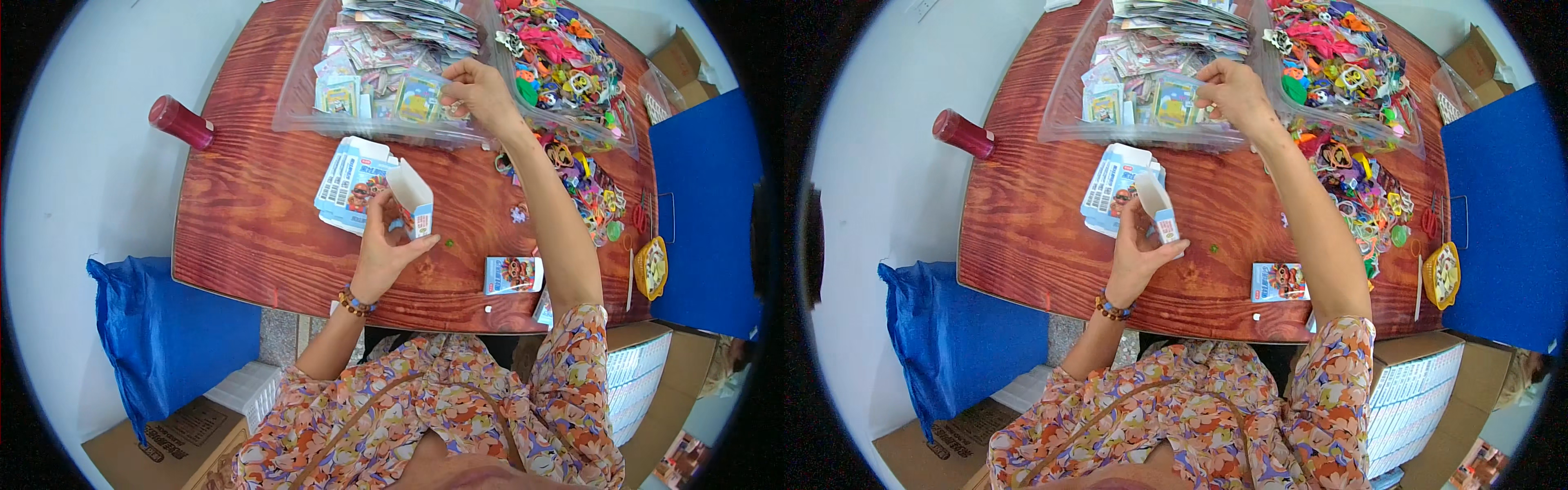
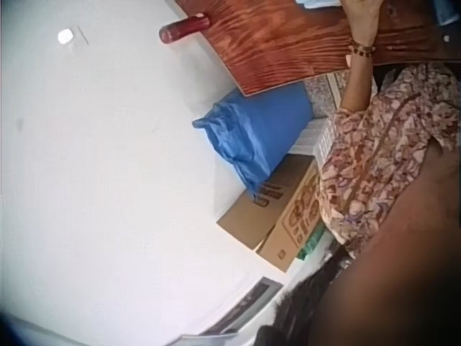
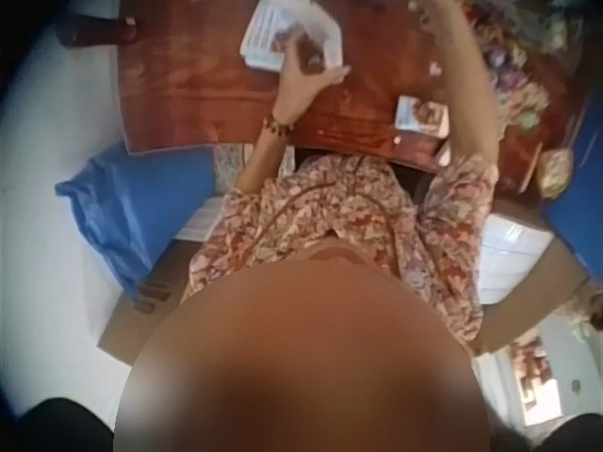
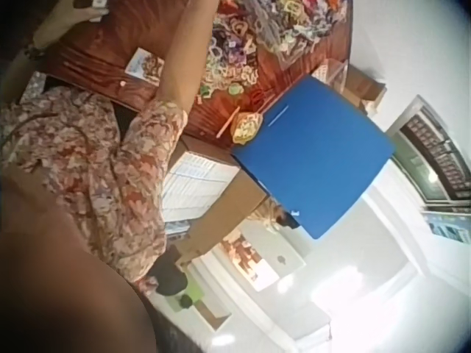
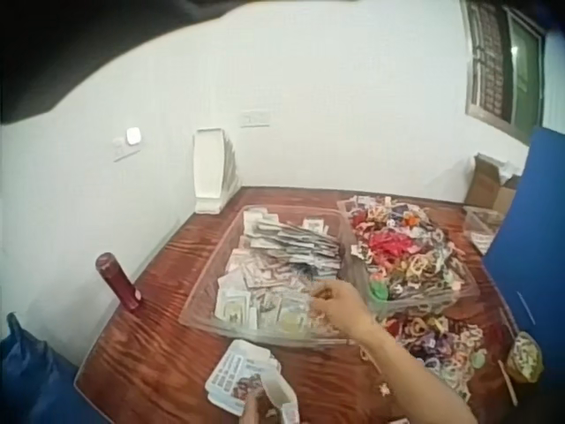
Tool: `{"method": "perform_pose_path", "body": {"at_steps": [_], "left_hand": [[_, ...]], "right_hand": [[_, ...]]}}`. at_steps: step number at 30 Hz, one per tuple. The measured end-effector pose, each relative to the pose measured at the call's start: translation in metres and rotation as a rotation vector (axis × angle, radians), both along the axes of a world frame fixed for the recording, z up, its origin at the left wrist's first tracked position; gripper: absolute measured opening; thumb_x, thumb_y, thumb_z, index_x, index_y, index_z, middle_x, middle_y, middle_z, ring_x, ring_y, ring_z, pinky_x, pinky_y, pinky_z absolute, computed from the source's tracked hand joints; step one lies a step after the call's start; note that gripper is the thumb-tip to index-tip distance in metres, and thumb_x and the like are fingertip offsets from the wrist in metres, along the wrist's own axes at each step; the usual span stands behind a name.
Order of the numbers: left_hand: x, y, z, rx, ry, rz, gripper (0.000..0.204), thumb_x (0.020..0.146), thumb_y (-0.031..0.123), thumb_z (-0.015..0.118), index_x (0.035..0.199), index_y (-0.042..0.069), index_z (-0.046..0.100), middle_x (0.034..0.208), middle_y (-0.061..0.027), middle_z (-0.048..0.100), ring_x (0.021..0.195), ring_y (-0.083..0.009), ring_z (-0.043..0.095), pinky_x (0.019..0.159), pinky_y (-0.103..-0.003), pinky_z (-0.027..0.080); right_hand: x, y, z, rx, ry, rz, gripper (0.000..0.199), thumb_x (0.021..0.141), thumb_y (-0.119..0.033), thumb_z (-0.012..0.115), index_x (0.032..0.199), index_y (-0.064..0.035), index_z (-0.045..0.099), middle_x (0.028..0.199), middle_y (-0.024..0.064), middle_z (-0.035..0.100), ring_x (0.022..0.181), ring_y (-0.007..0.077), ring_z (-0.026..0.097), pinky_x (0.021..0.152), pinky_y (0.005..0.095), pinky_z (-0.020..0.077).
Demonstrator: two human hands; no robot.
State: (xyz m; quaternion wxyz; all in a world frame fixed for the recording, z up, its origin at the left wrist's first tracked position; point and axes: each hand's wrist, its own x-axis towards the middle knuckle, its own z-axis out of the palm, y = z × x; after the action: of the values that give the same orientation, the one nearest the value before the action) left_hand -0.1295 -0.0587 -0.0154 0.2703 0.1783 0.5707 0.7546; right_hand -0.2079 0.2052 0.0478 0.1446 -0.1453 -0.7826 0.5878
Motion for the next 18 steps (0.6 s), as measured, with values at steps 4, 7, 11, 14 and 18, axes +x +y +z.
{"method": "perform_pose_path", "body": {"at_steps": [4,7,11,14,18], "left_hand": [[0.005,0.014,0.000,-0.115,0.172,0.015,0.082,0.076,0.000,0.082,0.143,0.004,0.033,0.123,-0.0091,0.049,0.113,-0.0179,0.054,0.096,-0.035,0.051],[0.010,0.017,-0.002,-0.118,0.163,-0.034,0.083,0.076,0.001,0.082,0.143,0.004,0.033,0.125,-0.0106,0.050,0.116,-0.0191,0.054,0.096,-0.036,0.052],[0.013,0.011,-0.005,-0.268,0.306,0.016,0.083,0.075,0.008,0.085,0.141,0.001,0.037,0.128,-0.0118,0.050,0.119,-0.0207,0.054,0.095,-0.037,0.053],[0.011,0.015,-0.005,-0.403,0.509,0.069,0.083,0.073,0.013,0.087,0.139,0.000,0.040,0.129,-0.0125,0.051,0.118,-0.0218,0.055,0.091,-0.036,0.055],[0.010,0.020,0.000,-0.509,0.717,0.139,0.082,0.070,0.018,0.089,0.137,-0.001,0.044,0.127,-0.0146,0.052,0.116,-0.0244,0.058,0.087,-0.036,0.058]], "right_hand": [[0.022,0.009,-0.002,-0.120,-0.007,-0.021,0.016,0.088,-0.011,0.069,0.099,0.0012,0.065,0.076,0.0011,0.064,0.060,0.0074,0.060,0.055,0.0217,0.0507],[0.024,0.014,-0.001,0.035,-0.102,-0.025,0.018,0.089,-0.014,0.070,0.099,0.0005,0.068,0.071,0.0005,0.064,0.058,0.0057,0.058,0.053,0.0218,0.0494],[0.032,0.009,0.014,0.380,-0.256,-0.022,0.017,0.091,-0.016,0.069,0.101,-0.0016,0.071,0.069,0.0014,0.064,0.057,0.0048,0.057,0.052,0.0217,0.0478],[0.044,0.018,0.016,0.353,-0.214,-0.048,0.017,0.093,-0.016,0.066,0.102,-0.0028,0.073,0.070,0.0039,0.065,0.055,0.0054,0.056,0.050,0.0220,0.0462],[0.083,0.003,0.040,0.181,0.161,-0.203,0.020,0.095,-0.014,0.064,0.108,0.0000,0.070,0.072,0.0045,0.067,0.056,0.0054,0.057,0.050,0.0205,0.0448]]}}
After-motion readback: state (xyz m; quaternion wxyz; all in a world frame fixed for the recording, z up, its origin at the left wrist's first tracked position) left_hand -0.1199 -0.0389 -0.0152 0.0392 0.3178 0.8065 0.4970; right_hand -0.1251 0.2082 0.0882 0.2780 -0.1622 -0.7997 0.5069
